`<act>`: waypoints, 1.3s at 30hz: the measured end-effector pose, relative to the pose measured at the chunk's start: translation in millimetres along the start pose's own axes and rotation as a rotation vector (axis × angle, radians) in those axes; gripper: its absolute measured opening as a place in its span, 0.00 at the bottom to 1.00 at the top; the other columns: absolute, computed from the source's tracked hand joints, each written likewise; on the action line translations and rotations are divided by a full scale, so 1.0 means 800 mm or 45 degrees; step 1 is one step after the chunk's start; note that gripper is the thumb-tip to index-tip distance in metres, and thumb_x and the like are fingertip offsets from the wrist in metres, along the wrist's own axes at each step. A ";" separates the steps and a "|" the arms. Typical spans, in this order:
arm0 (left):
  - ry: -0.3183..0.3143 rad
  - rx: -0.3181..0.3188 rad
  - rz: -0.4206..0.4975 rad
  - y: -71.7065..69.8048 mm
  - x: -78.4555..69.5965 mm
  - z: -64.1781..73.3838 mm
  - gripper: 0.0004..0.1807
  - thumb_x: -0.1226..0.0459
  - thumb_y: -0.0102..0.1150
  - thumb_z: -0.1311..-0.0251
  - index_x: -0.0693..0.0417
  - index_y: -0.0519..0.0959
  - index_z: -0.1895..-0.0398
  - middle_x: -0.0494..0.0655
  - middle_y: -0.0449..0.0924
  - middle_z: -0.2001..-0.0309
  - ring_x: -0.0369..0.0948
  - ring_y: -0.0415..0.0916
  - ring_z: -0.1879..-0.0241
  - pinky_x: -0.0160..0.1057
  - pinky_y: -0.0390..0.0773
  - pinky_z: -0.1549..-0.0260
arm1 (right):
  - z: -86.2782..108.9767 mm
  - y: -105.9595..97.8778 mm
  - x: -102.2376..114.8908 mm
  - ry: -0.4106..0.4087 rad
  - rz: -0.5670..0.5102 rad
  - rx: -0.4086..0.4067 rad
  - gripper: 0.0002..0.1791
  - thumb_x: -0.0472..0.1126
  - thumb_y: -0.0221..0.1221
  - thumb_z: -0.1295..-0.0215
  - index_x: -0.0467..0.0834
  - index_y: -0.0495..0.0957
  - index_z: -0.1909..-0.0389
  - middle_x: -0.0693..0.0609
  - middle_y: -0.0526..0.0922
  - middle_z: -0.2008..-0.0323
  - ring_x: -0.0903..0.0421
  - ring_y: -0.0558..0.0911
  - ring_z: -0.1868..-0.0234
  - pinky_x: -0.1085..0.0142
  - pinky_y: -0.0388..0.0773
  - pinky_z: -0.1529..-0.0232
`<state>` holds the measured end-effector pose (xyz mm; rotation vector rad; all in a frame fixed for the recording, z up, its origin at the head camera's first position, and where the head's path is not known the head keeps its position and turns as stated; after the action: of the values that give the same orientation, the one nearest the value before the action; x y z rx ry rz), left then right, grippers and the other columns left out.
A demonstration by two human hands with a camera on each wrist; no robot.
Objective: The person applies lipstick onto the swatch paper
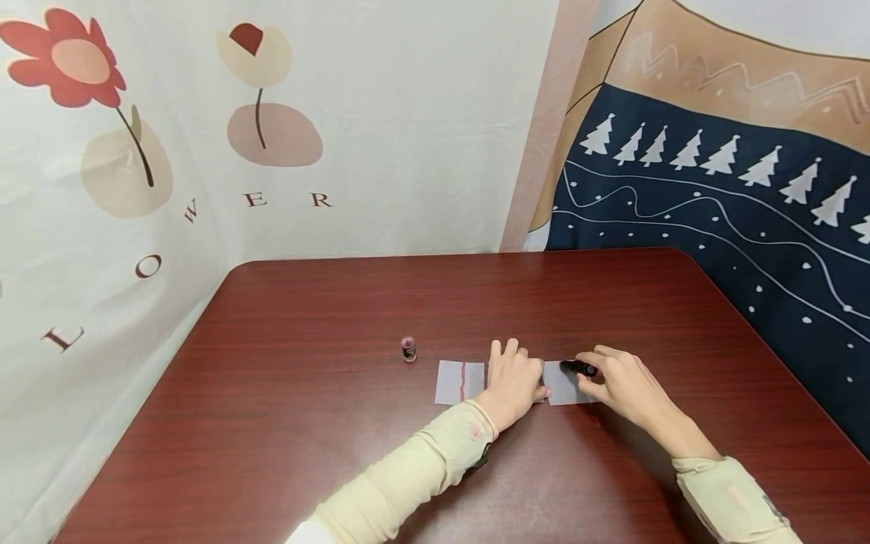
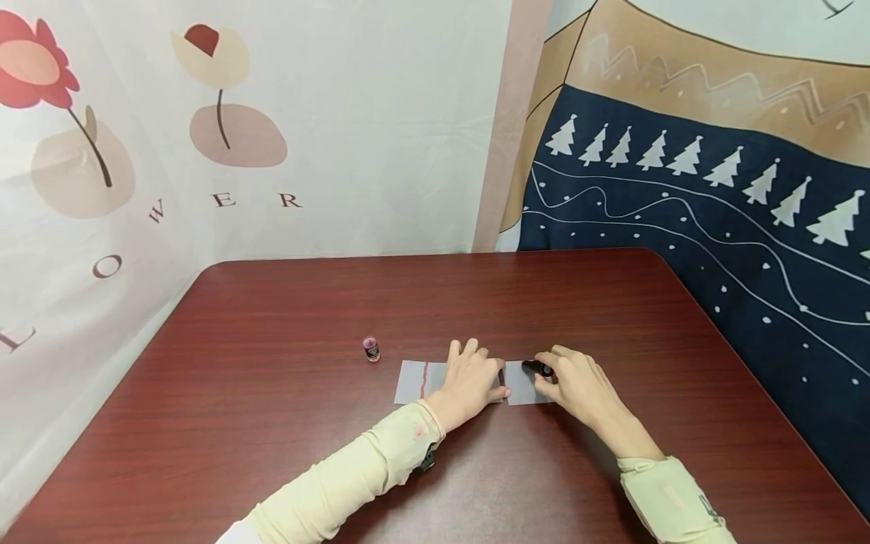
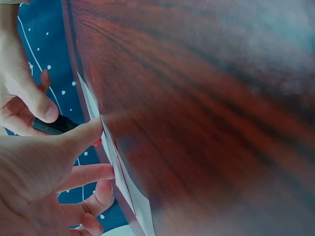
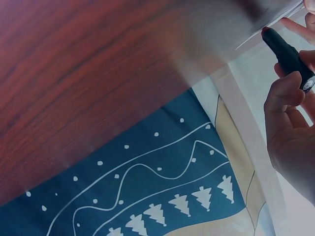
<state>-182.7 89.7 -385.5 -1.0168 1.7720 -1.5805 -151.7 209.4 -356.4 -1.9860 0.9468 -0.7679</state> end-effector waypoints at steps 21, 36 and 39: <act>-0.005 -0.011 -0.009 -0.001 0.000 0.001 0.15 0.39 0.61 0.53 0.36 0.80 0.74 0.38 0.76 0.75 0.39 0.63 0.66 0.40 0.56 0.64 | 0.002 0.000 0.001 0.036 0.015 0.005 0.11 0.34 0.62 0.56 0.38 0.82 0.68 0.56 0.77 0.76 0.63 0.73 0.81 0.70 0.68 0.81; 0.003 -0.024 -0.002 -0.002 0.000 0.003 0.15 0.40 0.62 0.53 0.37 0.80 0.73 0.37 0.77 0.73 0.38 0.64 0.66 0.41 0.56 0.64 | 0.003 0.000 0.000 0.043 0.019 -0.015 0.11 0.36 0.60 0.58 0.39 0.82 0.69 0.56 0.78 0.76 0.63 0.74 0.81 0.70 0.68 0.82; 0.004 -0.027 -0.002 -0.002 0.000 0.003 0.15 0.40 0.62 0.53 0.37 0.80 0.72 0.37 0.77 0.74 0.39 0.64 0.66 0.41 0.56 0.64 | 0.003 0.000 0.000 0.044 0.025 -0.016 0.11 0.36 0.60 0.58 0.39 0.82 0.70 0.56 0.78 0.76 0.63 0.74 0.81 0.70 0.68 0.82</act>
<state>-180.2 88.4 -384.1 -1.0262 1.7944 -1.5682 -150.0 210.2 -357.7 -1.9773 0.9925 -0.7898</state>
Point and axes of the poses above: each hand's wrist, its own z-axis away from the middle knuckle, its own y-axis out of the palm, x = y × z, the point moved 7 cm from there along -z, towards the middle knuckle
